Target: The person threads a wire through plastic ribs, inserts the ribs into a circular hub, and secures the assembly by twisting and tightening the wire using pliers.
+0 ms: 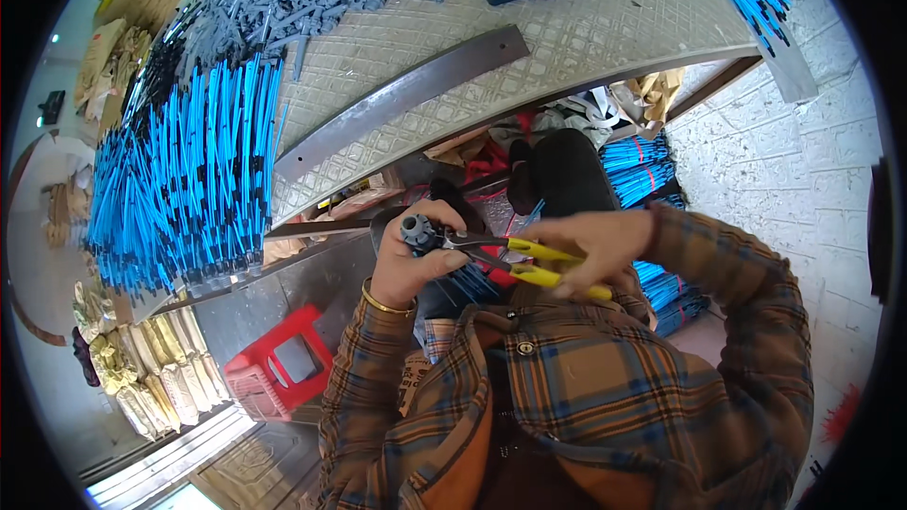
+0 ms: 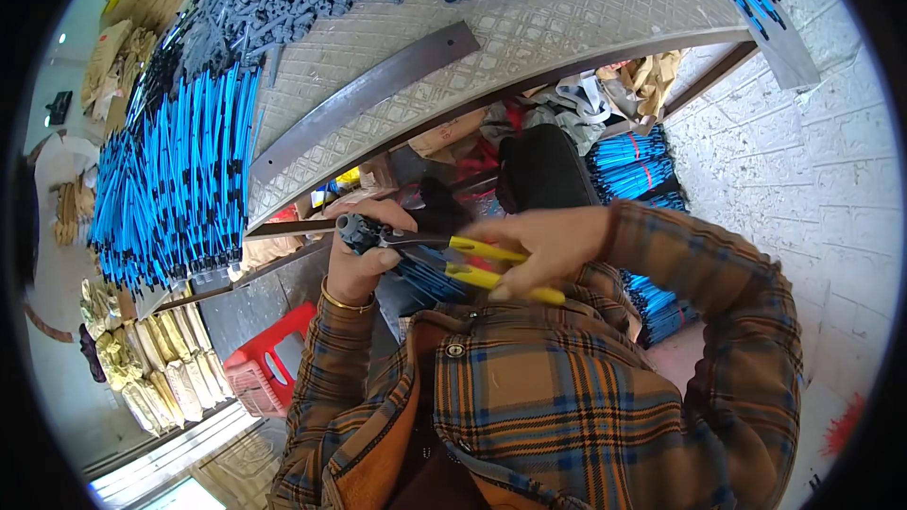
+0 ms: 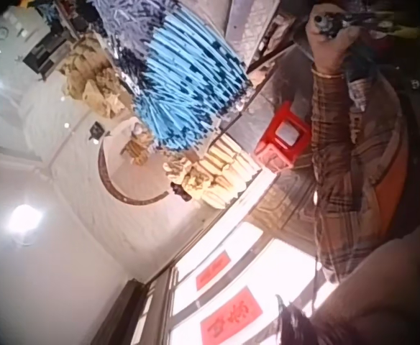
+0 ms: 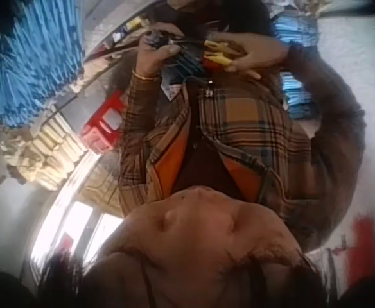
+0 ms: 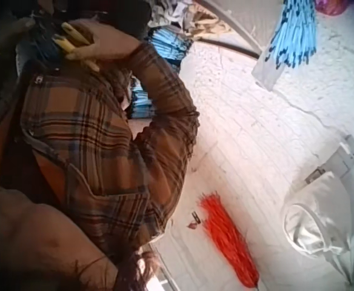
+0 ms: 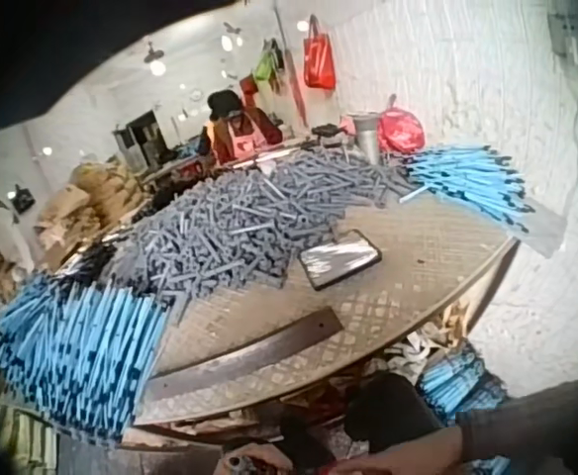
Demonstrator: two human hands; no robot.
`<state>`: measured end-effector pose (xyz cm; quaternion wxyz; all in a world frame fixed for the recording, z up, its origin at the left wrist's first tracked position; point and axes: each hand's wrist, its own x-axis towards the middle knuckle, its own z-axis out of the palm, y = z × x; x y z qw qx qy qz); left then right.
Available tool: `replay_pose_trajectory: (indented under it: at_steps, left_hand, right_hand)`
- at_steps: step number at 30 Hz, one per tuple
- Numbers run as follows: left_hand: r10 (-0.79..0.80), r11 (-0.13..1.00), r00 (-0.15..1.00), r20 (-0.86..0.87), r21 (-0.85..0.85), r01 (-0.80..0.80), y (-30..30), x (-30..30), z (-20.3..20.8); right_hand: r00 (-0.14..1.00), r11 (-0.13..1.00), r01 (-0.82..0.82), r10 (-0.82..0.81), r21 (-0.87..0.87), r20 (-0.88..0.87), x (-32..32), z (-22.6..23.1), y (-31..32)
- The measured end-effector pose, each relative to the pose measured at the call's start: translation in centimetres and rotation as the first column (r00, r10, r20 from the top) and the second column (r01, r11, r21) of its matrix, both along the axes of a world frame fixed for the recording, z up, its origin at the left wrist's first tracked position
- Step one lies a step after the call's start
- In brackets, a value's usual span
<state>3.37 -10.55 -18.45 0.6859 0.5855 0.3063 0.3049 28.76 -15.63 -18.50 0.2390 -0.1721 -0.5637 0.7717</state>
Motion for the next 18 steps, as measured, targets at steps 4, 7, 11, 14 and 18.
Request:
replay_pose_trajectory:
  at_steps: [4, 7, 11, 14, 18]
  left_hand:
    - [0.085, 0.996, 0.995, -0.044, -0.036, -0.087, -0.4, -0.2, 1.2]
    - [0.038, 0.998, 0.999, 0.03, -0.048, -0.037, -0.4, -0.2, 1.4]
    - [-0.115, 0.992, 0.992, 0.049, 0.052, 0.113, -0.2, -0.8, 0.1]
    - [0.015, 0.997, 0.997, 0.077, -0.079, -0.009, -0.1, -0.8, 0.3]
    - [0.112, 0.99, 0.988, 0.11, -0.094, -0.102, -0.2, -0.5, 1.0]
  right_hand:
    - [0.845, 0.722, -0.06, -0.331, 0.689, 0.42, 0.8, 3.1, 1.4]
    - [0.871, 0.984, -0.156, 0.176, -0.08, 0.458, 1.9, 0.5, 1.1]
    - [0.941, 0.874, -0.193, 0.293, -0.446, 0.168, 1.3, 2.1, 1.2]
    - [0.946, 0.953, -0.147, 0.213, -0.265, 0.243, 0.9, 3.7, 1.3]
    - [0.935, 0.952, -0.126, 0.208, -0.278, 0.289, 0.8, 5.0, 1.6]
